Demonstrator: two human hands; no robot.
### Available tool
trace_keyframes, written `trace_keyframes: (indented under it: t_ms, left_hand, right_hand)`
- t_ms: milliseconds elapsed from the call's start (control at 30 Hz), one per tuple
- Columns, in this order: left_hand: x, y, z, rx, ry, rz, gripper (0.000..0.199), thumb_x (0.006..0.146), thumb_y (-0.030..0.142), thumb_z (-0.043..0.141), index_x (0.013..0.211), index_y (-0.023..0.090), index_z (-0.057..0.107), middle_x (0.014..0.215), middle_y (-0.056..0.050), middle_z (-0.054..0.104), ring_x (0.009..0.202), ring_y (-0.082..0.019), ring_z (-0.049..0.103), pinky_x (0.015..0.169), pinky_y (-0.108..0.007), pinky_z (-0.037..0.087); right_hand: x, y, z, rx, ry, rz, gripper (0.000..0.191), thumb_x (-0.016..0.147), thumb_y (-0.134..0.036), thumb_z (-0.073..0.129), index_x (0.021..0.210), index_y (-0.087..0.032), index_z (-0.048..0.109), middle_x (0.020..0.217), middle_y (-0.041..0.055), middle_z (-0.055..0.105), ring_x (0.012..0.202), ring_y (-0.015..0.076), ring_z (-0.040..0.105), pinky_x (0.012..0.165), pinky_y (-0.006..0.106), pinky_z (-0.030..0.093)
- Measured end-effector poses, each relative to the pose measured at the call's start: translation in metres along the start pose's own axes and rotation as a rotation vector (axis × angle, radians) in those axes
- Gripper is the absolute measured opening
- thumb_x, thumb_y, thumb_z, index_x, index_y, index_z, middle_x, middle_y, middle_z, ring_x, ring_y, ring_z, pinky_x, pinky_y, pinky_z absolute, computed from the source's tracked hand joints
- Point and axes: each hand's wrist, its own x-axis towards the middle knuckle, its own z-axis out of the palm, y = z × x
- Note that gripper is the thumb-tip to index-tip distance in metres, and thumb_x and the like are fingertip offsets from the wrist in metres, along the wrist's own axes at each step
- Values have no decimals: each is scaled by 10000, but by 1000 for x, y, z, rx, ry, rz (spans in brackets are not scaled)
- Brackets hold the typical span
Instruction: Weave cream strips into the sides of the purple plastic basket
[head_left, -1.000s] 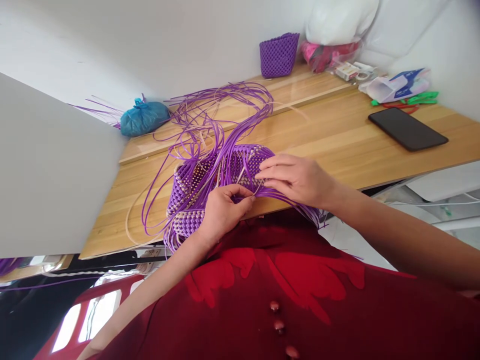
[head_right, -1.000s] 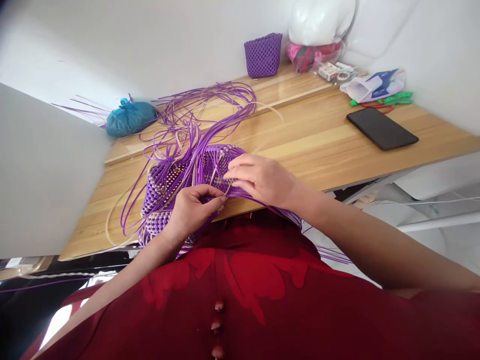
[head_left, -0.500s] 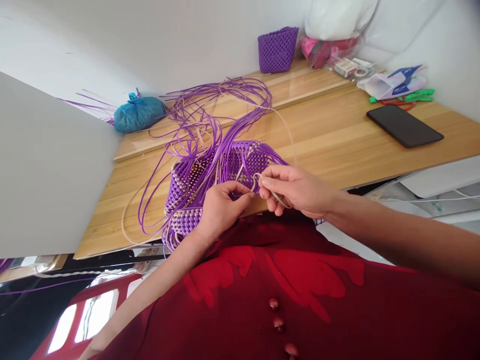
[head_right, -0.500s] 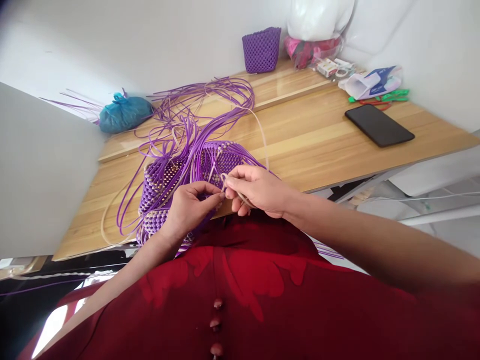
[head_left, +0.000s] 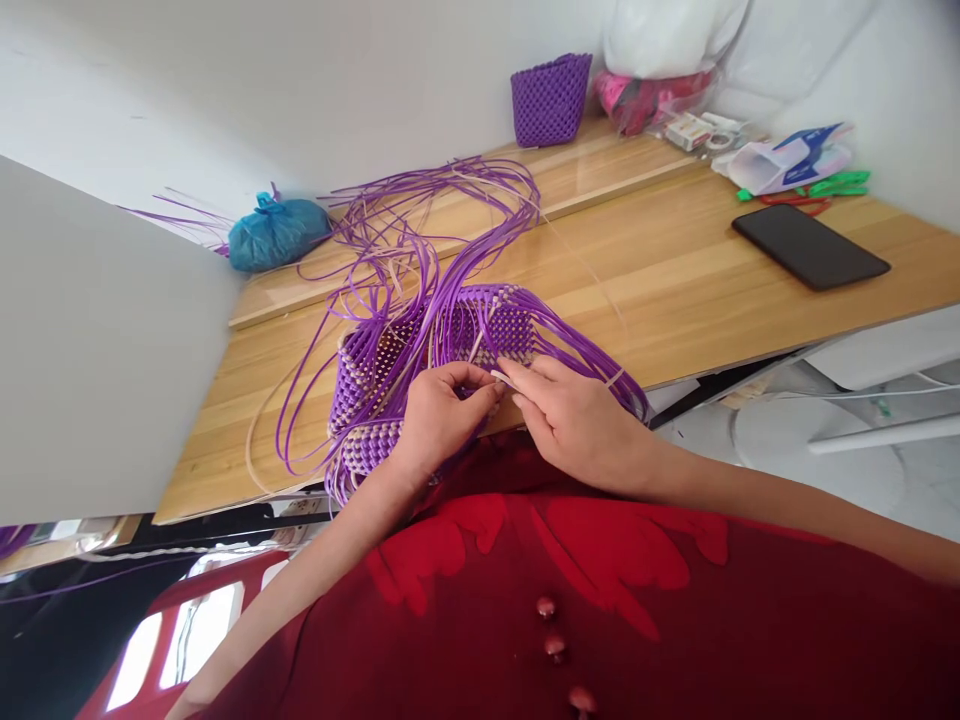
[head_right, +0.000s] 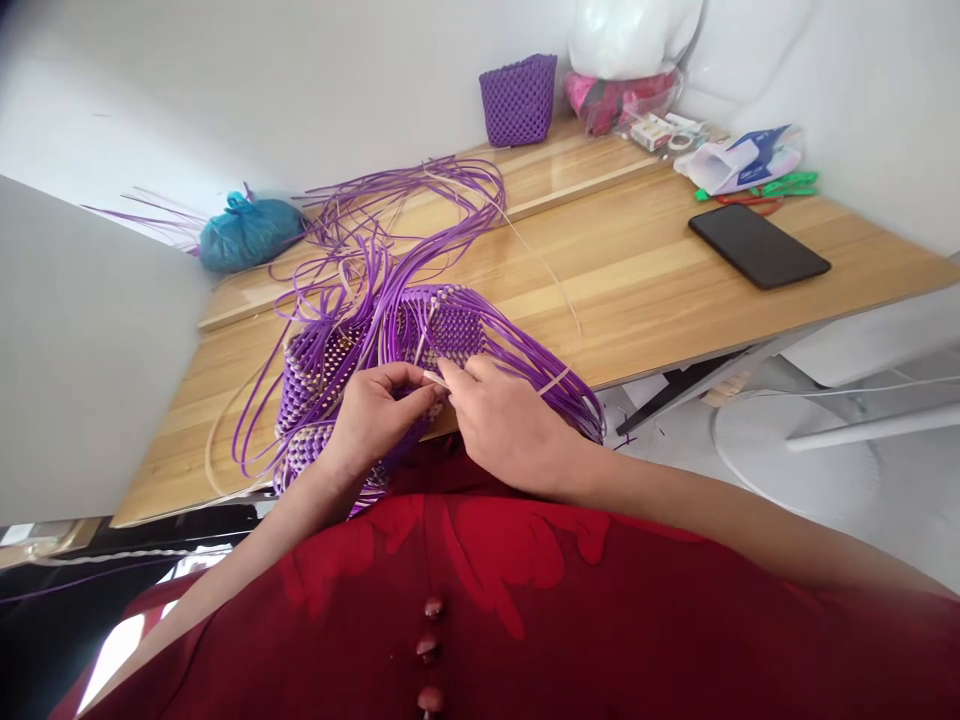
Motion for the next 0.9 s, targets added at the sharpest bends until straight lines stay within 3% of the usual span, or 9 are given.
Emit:
trace_keyframes:
  t_ms: [100, 233, 333, 433, 633, 900]
  left_hand:
    - [0, 1, -1, 7, 2, -10, 226, 772, 389, 707, 756, 164, 725, 686, -6, 705, 581, -125, 581, 570, -236, 435]
    - [0, 2, -4, 16, -7, -10, 228, 770, 382, 705, 764, 155, 728, 738, -21, 719, 654, -141, 604, 625, -249, 447]
    - [1, 1, -5, -8, -51, -17, 236, 763, 386, 713, 778, 151, 729, 747, -27, 719, 679, -149, 613, 648, -257, 453]
    - [1, -1, -5, -15, -57, -31, 251, 748, 399, 730, 785, 151, 729, 746, -30, 719, 662, -148, 609, 631, -258, 452]
    - [2, -2, -2, -13, -48, -40, 251, 739, 395, 737, 742, 145, 716, 711, -28, 707, 633, -137, 597, 611, -254, 447]
    - [2, -1, -6, -8, -105, -31, 218, 708, 347, 775, 807, 154, 747, 792, -32, 739, 717, -158, 647, 709, -269, 481]
  right_hand:
    - [-5, -5, -4, 145, -147, 111, 534, 961, -67, 393, 1493, -18, 406, 966, 159, 648, 898, 282, 647, 833, 448, 560]
    - [-2, -5, 10, 908, -350, 402, 504, 1083, -155, 253, 1586, -179, 220, 730, 29, 631, 665, 190, 680, 609, 286, 606]
    - [7, -5, 20, 1222, -315, 620, 512, 1083, -122, 187, 1588, -202, 148, 664, 3, 601, 588, 172, 671, 501, 210, 571]
    - [14, -5, 24, 1248, -309, 663, 540, 1060, -98, 192, 1589, -184, 127, 631, 7, 594, 509, 172, 639, 419, 183, 526]
    - [18, -2, 25, 1208, -516, 587, 858, 858, 24, 303, 1593, -193, -83, 681, 14, 637, 549, 179, 658, 447, 177, 527]
    - [17, 5, 27, 1410, -557, 517, 932, 784, -26, 364, 1592, -212, -61, 775, 53, 679, 626, 197, 688, 507, 193, 537]
